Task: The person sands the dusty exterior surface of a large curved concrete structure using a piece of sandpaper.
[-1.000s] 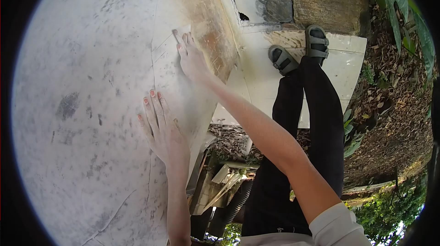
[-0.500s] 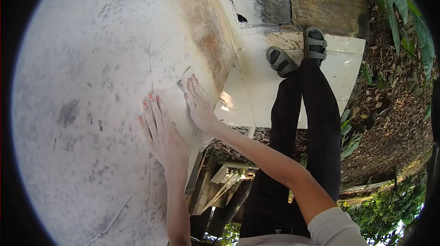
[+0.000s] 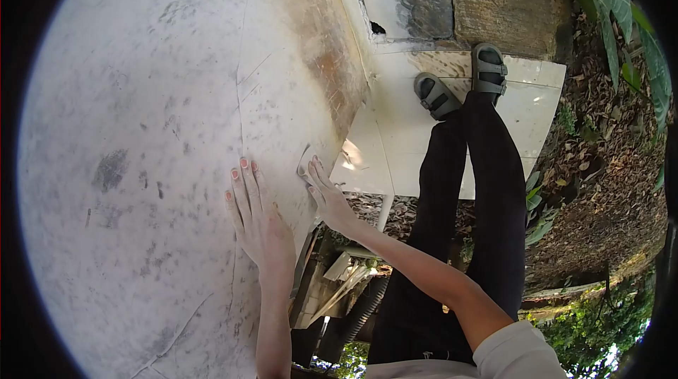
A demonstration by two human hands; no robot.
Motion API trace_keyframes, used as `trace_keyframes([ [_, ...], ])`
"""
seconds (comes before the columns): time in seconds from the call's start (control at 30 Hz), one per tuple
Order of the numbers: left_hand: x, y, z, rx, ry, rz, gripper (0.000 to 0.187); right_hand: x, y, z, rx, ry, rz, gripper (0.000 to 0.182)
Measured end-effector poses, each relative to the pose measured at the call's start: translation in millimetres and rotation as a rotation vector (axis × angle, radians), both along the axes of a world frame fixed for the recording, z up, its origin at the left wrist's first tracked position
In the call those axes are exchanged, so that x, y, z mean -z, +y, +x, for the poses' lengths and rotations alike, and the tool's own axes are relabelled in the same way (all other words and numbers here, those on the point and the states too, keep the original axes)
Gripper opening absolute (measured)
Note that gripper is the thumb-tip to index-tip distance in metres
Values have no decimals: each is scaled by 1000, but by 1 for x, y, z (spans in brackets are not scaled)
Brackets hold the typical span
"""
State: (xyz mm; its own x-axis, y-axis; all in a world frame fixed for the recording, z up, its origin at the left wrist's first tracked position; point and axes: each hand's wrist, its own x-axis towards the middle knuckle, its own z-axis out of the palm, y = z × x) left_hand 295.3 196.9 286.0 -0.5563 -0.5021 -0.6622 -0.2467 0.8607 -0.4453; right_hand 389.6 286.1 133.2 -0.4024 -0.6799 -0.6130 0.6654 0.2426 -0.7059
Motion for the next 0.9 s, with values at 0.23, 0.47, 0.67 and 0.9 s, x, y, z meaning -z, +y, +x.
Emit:
trace_keyframes([
  [0.23, 3, 6, -2, 7, 11, -23, 67, 93, -94, -128, 205, 67, 67, 49],
  [0.47, 3, 5, 1, 20, 8, -35, 67, 49, -49, -39, 187, 144, 70, 51],
  [0.67, 0, 8, 8, 13, 7, -11, 67, 30, -28, -5, 116, 92, 64, 53],
  [0.9, -19, 18, 12, 18, -69, -51, 60, 88, -87, -118, 144, 69, 123, 52],
])
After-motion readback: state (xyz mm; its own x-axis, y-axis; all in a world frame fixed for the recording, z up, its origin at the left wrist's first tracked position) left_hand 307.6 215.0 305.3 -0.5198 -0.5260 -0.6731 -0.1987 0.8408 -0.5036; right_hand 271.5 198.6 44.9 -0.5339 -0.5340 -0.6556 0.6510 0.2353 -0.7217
